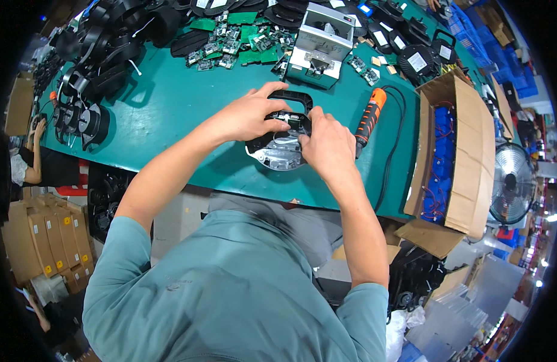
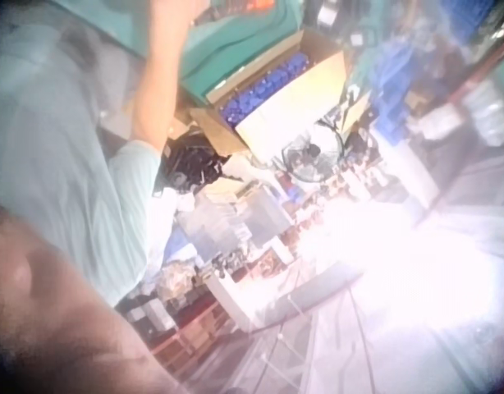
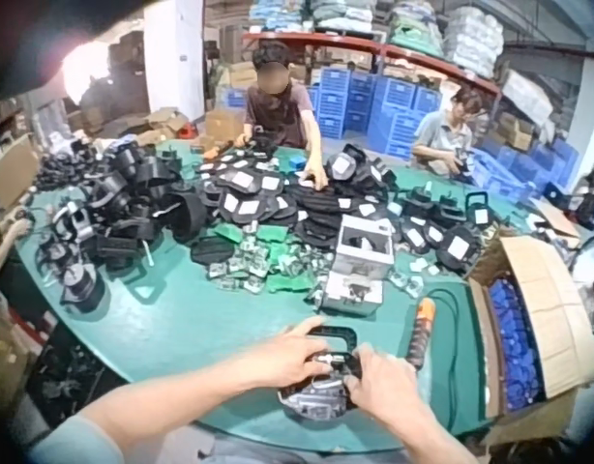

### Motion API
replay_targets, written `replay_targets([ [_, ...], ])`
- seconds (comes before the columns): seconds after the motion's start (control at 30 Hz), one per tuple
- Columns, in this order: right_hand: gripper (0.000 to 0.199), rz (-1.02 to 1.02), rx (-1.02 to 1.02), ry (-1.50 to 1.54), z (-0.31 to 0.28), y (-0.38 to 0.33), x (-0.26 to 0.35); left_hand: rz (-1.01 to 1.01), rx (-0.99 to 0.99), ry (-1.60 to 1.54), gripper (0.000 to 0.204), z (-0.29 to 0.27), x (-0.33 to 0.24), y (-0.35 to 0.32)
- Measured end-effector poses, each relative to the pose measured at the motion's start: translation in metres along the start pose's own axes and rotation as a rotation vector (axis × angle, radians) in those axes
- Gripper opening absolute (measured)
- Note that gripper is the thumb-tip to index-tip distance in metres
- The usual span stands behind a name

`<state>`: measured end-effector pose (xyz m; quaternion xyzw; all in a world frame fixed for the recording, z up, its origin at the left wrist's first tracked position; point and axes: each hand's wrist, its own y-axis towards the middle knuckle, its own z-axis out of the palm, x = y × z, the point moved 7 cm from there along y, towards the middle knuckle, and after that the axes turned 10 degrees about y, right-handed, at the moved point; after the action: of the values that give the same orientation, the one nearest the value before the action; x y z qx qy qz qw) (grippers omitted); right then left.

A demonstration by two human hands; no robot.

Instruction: Assembling electronic components and battery into a portable LED lamp housing and securing with a power screwdriver.

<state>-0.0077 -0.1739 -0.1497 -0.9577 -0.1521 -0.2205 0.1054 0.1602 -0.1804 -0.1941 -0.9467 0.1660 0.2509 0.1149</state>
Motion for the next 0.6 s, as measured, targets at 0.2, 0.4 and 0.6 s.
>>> replay_targets([
  [0.2,0.024,-0.428,-0.227,0.332,-0.006,-0.002,0.022,0.101,-0.225,-0.002,0.047,0.008,-0.009,0.003],
  [0.4,0.016,-0.375,-0.167,0.388,0.008,0.014,0.023,0.051,0.034,0.036,0.051,0.03,0.01,0.035],
  [0.6,0.014,-0.45,-0.156,0.361,0.006,0.017,0.021,0.169,0.05,0.108,0.054,0.042,0.01,0.061],
])
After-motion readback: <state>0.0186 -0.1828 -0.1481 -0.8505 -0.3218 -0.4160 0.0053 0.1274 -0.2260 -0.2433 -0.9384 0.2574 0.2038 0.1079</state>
